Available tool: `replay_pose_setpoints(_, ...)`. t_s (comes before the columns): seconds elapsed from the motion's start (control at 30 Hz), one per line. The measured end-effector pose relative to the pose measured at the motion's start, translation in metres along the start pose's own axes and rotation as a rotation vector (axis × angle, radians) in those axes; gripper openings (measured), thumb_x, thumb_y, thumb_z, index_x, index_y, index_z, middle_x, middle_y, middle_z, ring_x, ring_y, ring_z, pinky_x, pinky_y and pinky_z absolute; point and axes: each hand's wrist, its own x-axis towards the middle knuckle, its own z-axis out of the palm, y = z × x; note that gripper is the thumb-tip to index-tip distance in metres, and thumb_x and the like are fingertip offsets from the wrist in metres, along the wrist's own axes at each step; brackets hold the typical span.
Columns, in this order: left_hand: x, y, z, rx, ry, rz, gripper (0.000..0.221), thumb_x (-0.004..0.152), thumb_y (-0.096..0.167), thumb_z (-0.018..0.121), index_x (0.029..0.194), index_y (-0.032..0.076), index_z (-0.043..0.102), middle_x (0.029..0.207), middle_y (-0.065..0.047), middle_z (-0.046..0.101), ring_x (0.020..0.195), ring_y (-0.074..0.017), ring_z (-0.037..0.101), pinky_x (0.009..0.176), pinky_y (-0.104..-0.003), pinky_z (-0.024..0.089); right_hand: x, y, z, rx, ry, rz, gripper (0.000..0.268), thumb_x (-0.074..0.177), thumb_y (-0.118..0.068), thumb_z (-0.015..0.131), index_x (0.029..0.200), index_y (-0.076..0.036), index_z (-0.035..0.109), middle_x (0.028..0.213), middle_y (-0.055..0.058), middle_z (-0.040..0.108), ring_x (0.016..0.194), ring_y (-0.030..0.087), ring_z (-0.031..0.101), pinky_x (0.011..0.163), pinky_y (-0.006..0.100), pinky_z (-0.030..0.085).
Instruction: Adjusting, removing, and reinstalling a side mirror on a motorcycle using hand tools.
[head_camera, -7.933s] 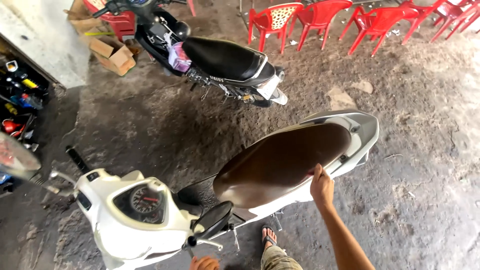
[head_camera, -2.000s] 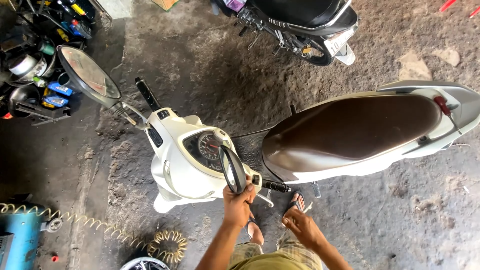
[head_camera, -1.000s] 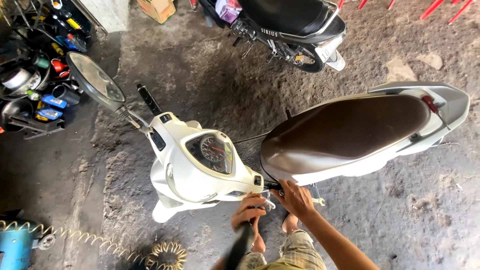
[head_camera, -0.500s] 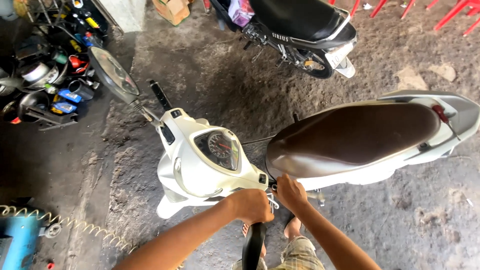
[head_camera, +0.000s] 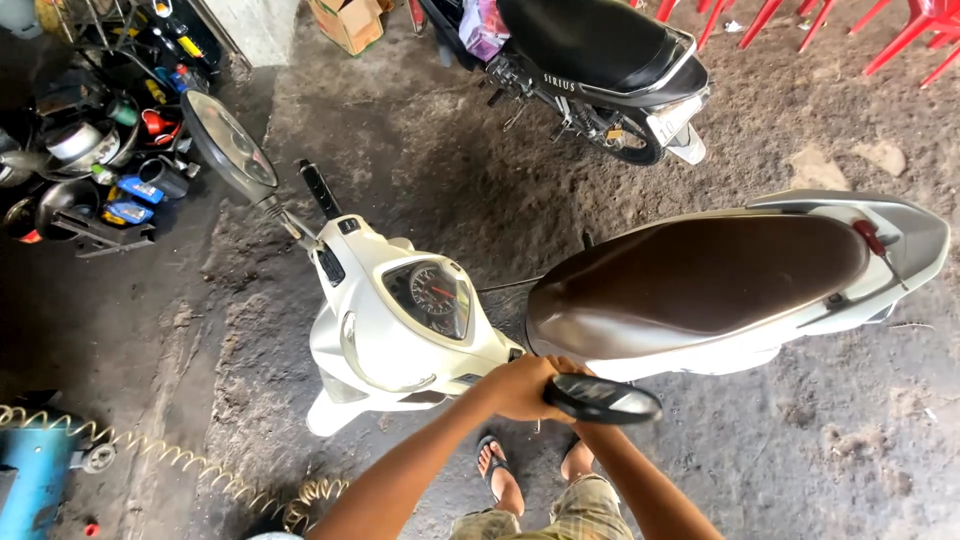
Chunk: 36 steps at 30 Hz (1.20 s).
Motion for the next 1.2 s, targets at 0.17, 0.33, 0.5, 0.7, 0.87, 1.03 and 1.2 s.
replay_pose_setpoints(0.17,-0.005,-0.004,0.042,-0.492,0.748,-0.582,0.032,0.086,0.033,0.076,0.093,0.002,0.076,0.076,-0.011,0.075,0.069,-0.0184,0.071,0.064,-0.035,0.054,0.055,-0.046,-0.050,-0.071,-0.297,0.170,0.037,0.078,-0.036,0.072,0.103,-0.010,0.064,0.102,0.012,0.070,0.095,0.036,0.069,0.085,0.050,0.053)
replay_pose_setpoints(0.33,-0.020,-0.010,0.075,-1.380,1.492,-0.213,0.032,0.094,0.011,0.071,0.120,-0.006,0.065,0.067,0.002,0.046,0.063,-0.0107,0.044,0.062,-0.031,0.037,0.066,-0.057,-0.058,-0.151,-0.515,0.304,0.036,0.080,-0.038,0.079,0.095,-0.011,0.060,0.093,0.008,0.070,0.086,0.032,0.072,0.077,0.045,0.058)
replay_pose_setpoints(0.5,-0.059,-0.012,0.006,-1.458,0.687,0.003,0.049,0.085,0.004,0.071,0.133,0.004,0.062,0.101,-0.001,0.066,0.095,-0.0143,0.061,0.100,-0.036,0.047,0.068,-0.053,-0.054,-0.173,-0.513,0.264,0.036,0.080,-0.039,0.079,0.093,-0.011,0.061,0.090,0.007,0.070,0.083,0.030,0.073,0.073,0.042,0.059)
replay_pose_setpoints(0.7,-0.074,-0.039,-0.021,-1.204,0.123,0.171,0.012,0.096,0.002,0.071,0.107,0.002,0.066,0.130,-0.013,0.070,0.133,-0.0275,0.063,0.118,-0.048,0.044,0.067,-0.050,-0.051,-0.191,-0.484,0.228,0.035,0.077,-0.038,0.080,0.090,-0.011,0.061,0.086,0.007,0.070,0.079,0.029,0.073,0.069,0.040,0.060)
replay_pose_setpoints(0.87,-0.067,-0.062,0.085,-1.039,0.684,0.090,0.004,0.102,0.009,0.067,0.099,0.007,0.066,0.117,-0.015,0.076,0.125,-0.0274,0.068,0.125,-0.046,0.043,0.073,-0.053,-0.053,-0.204,-0.502,0.236,0.036,0.079,-0.040,0.079,0.088,-0.010,0.061,0.085,0.007,0.071,0.079,0.028,0.074,0.068,0.039,0.060)
replay_pose_setpoints(1.03,-0.076,-0.013,0.071,-0.730,1.005,0.158,0.008,0.095,0.008,0.074,0.102,0.004,0.071,0.113,-0.013,0.077,0.114,-0.0256,0.071,0.120,-0.046,0.044,0.072,-0.053,-0.053,-0.246,-0.596,0.255,0.037,0.084,-0.044,0.076,0.090,-0.010,0.061,0.088,0.007,0.072,0.079,0.026,0.075,0.070,0.037,0.061)
replay_pose_setpoints(1.2,-0.090,-0.022,0.014,-0.535,0.593,0.305,0.025,0.088,0.016,0.082,0.110,0.007,0.072,0.116,-0.009,0.074,0.115,-0.0274,0.070,0.108,-0.042,0.054,0.069,-0.049,-0.047,-0.284,-0.608,0.235,0.037,0.085,-0.045,0.074,0.090,-0.010,0.061,0.088,0.007,0.072,0.078,0.026,0.075,0.069,0.037,0.062)
